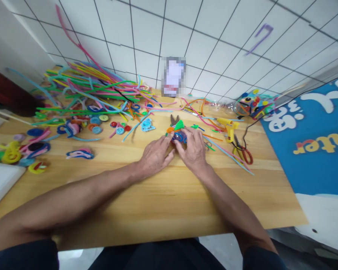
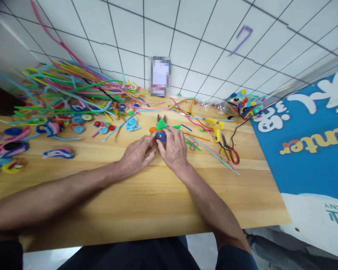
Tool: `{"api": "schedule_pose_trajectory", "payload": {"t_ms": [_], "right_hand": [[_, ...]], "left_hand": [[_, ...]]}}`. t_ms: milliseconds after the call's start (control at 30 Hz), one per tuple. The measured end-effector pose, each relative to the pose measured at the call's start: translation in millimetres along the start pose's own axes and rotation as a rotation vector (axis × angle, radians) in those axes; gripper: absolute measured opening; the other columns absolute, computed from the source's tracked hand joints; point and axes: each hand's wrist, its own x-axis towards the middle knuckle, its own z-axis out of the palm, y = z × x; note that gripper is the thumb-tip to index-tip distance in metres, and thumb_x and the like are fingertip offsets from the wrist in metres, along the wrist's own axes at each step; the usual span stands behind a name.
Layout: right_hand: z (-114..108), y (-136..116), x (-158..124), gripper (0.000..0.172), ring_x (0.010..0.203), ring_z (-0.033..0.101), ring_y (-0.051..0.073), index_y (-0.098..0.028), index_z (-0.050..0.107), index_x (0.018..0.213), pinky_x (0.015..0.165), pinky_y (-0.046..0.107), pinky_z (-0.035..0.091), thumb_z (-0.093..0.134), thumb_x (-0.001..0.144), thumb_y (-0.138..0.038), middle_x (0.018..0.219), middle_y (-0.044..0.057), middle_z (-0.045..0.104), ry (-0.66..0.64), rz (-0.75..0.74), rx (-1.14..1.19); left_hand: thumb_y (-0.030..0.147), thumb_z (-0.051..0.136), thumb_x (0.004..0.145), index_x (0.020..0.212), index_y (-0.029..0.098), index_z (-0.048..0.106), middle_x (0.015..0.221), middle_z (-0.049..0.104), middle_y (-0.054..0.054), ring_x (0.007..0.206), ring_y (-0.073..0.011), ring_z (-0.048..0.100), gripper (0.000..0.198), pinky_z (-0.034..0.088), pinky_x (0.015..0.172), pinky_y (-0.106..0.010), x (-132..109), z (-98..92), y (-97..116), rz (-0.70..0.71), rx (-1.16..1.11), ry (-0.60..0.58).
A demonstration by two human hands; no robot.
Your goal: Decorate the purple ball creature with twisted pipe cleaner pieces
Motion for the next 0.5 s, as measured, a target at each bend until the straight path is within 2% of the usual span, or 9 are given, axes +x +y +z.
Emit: {"api": "schedule_pose_trajectory", "payload": {"t_ms": [300, 500], "right_hand": [[-2.4, 0.7, -3.8, 0.038, 0.120, 0.062, 0.032, -0.022, 0.062, 0.134, 0.106, 0.052, 0.053, 0.066, 0.099, -0.036, 0.130, 0.016, 0.066, 0.002, 0.052, -0.052], [-1.1, 2.3, -5.3, 0.041, 0.120, 0.062, 0.032, -0.019, 0.060, 0.135, 0.106, 0.052, 0.053, 0.066, 0.099, -0.037, 0.128, 0.017, 0.067, 0.023, 0.050, -0.052]], "left_hand": [[0.032, 0.052, 0.102, 0.157, 0.013, 0.042, 0.118, 0.070, -0.015, 0.104, -0.0289, 0.070, 0.059, 0.058, 0.093, -0.044, 1.0, -3.6, -0.2, 0.011, -0.021, -0.018], [0.030, 0.051, 0.101, 0.157, 0.009, 0.041, 0.118, 0.071, -0.017, 0.105, -0.0301, 0.070, 0.061, 0.058, 0.094, -0.046, 1.6, -3.8, -1.4, 0.024, -0.027, -0.025]]}}
